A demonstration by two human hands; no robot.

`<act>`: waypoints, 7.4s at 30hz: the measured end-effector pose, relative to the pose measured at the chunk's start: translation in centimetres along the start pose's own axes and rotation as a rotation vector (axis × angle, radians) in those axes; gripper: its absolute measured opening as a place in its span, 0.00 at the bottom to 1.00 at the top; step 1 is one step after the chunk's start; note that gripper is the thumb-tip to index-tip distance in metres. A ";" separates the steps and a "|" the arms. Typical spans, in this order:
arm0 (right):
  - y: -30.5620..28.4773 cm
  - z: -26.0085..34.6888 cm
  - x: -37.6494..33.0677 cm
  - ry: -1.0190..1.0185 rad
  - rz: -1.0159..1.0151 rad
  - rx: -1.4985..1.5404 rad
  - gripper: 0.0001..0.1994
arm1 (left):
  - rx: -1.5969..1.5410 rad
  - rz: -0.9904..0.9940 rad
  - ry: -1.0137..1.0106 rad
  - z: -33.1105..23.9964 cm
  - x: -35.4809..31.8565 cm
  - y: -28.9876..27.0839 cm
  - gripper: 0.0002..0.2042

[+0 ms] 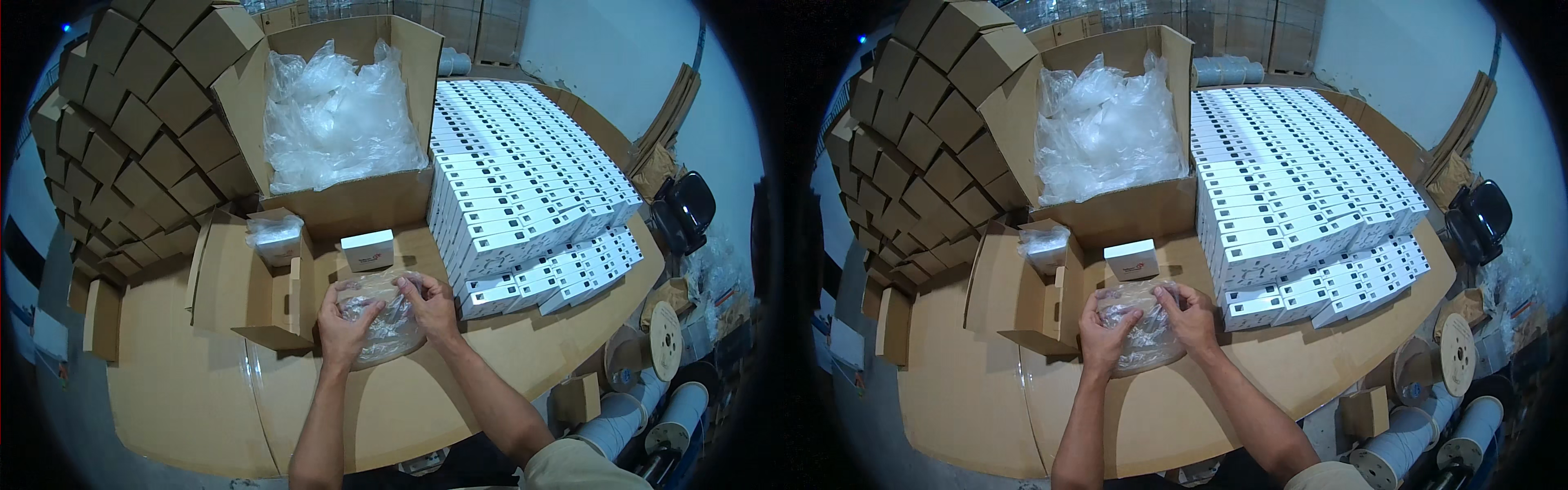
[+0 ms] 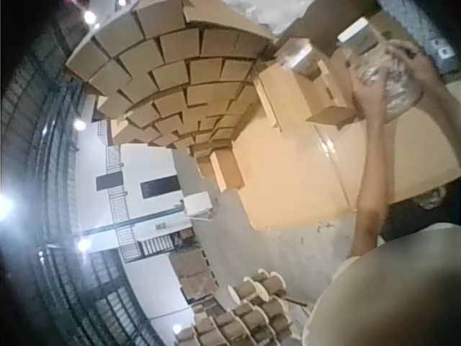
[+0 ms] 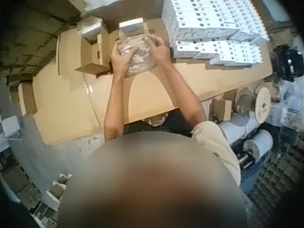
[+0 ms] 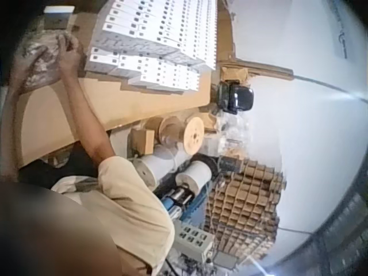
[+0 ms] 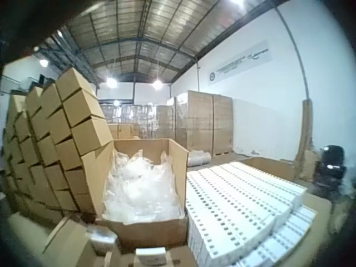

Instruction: Packing small white electronic device boxes into bubble wrap sleeves and then into smaller cardboard boxes.

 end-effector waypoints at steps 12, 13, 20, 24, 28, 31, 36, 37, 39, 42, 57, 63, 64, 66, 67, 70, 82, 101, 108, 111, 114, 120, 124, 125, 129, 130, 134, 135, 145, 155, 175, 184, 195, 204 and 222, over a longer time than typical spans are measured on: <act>1.0 -0.1 -0.5 0.130 0.051 -0.018 0.08 | -0.035 -0.064 0.063 -0.2 0.1 -0.8 0.23; 1.0 -0.7 -0.3 0.128 0.049 -0.018 0.08 | -0.037 -0.062 0.064 -0.3 0.2 -0.7 0.23; -0.4 -0.1 0.2 -0.120 -0.057 -0.039 0.10 | -0.021 0.096 -0.081 1.1 -0.5 0.4 0.23; -1.1 2.5 -1.2 -0.221 -0.163 -0.035 0.10 | 0.006 0.100 -0.058 0.5 -0.7 0.3 0.23; 0.5 8.8 -4.7 -0.644 -0.260 -0.442 0.16 | -0.026 0.102 -0.057 0.4 -0.6 -0.1 0.22; 2.5 10.4 -5.3 -0.750 -0.170 -0.633 0.20 | -0.072 0.112 -0.045 0.3 -0.6 0.2 0.21; 2.5 10.5 -4.9 -0.748 -0.153 -0.686 0.14 | -0.026 0.145 -0.047 0.4 -0.6 0.5 0.20; 2.5 10.5 -4.8 -0.748 -0.152 -0.687 0.14 | -0.027 0.144 -0.048 0.3 -0.6 0.5 0.20; 2.4 10.7 -5.1 -0.776 -0.161 -0.654 0.10 | -0.026 0.144 -0.064 0.1 -0.5 0.5 0.19; 2.2 10.7 -5.3 -0.803 -0.171 -0.643 0.09 | 0.035 0.133 -0.064 -0.1 -0.5 0.3 0.20; 6.4 11.5 -6.9 -1.075 0.028 -1.179 0.06 | 0.137 0.115 -0.112 1.4 -0.3 -0.7 0.24; 7.1 10.6 -6.5 -1.016 0.156 -1.195 0.06 | 0.214 0.123 -0.070 1.1 -0.3 -0.6 0.23; 7.2 10.8 -6.6 -1.016 0.156 -1.196 0.06 | 0.213 0.123 -0.070 1.1 -0.3 -0.7 0.23; 7.3 10.8 -5.7 -0.870 0.243 -1.175 0.08 | 0.252 0.139 -0.064 1.2 -0.3 -0.8 0.22; 7.4 10.9 -5.5 -0.872 0.244 -1.173 0.08 | 0.253 0.137 -0.064 1.2 -0.2 -0.9 0.22; 7.2 10.6 -3.8 -0.693 0.305 -1.170 0.07 | 0.222 0.132 -0.088 1.1 -0.3 -0.7 0.24; 7.2 10.4 -2.5 -0.409 0.513 -0.964 0.11 | 0.330 0.250 -0.114 -0.7 -0.6 0.0 0.29; 2.5 3.8 5.6 -0.170 0.193 0.298 0.24 | 0.210 0.261 -0.169 0.4 -0.8 -0.9 0.28; 3.4 4.1 5.4 -0.248 0.207 0.044 0.24 | 0.225 0.271 -0.172 1.4 -0.6 -1.2 0.25; 2.7 4.1 5.5 -0.264 0.175 0.085 0.22 | 0.218 0.239 -0.130 1.3 -0.5 -1.2 0.26; 1.9 5.3 5.2 -0.320 0.145 0.200 0.21 | 0.217 0.208 -0.228 1.7 -0.4 -1.5 0.26; 1.7 6.9 4.7 -0.295 0.155 0.415 0.18 | 0.225 0.216 -0.221 1.7 -0.2 -1.5 0.27; 1.1 6.2 5.0 -0.315 0.138 0.386 0.17 | 0.264 0.245 -0.224 2.1 -0.1 -1.4 0.27; 1.1 6.0 5.0 -0.342 0.139 0.348 0.17 | 0.251 0.237 -0.210 2.3 -0.1 -1.4 0.28; 1.5 5.4 4.7 -0.362 0.169 0.347 0.16 | 0.269 0.208 -0.176 1.8 0.1 -1.7 0.26; 1.5 5.4 4.5 -0.370 0.179 0.343 0.16 | 0.268 0.209 -0.175 1.8 0.1 -1.6 0.26; 1.6 4.8 4.3 -0.322 0.159 0.345 0.16 | 0.239 0.210 -0.193 2.1 -0.1 -1.8 0.26; 1.5 4.6 4.4 -0.297 0.163 0.378 0.15 | 0.234 0.205 -0.197 2.2 -0.1 -1.8 0.26; 1.3 3.7 4.7 -0.206 0.213 0.462 0.15 | 0.222 0.211 -0.193 1.5 -0.1 -1.6 0.25; 1.2 3.6 4.7 -0.203 0.215 0.498 0.14 | 0.266 0.240 -0.171 1.0 0.0 -1.4 0.25; 1.8 2.3 5.2 -0.186 0.138 0.267 0.09 | 0.169 0.013 -0.127 2.5 0.1 -1.2 0.17; 2.6 -2.1 3.6 0.079 0.352 0.010 0.14 | 0.166 -0.140 -0.066 3.1 0.4 -2.3 0.16; 2.5 -1.3 3.6 0.014 0.285 0.207 0.15 | 0.054 -0.056 -0.042 2.5 0.7 -1.1 0.15; 3.0 -0.3 2.9 0.003 0.275 0.287 0.19 | 0.008 -0.129 0.039 1.6 0.6 -1.0 0.17; 2.6 4.5 0.9 -0.213 0.385 0.336 0.21 | -0.030 -0.035 0.189 -1.9 1.7 -1.0 0.25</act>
Point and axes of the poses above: each hand's wrist, its own x-axis towards the middle knuckle, its own y-axis out of the palm, z = x × y, the point moved 10 cm from there along x, towards the middle knuckle, and after that the axes turned 13 degrees about y, right-handed, at the moved point
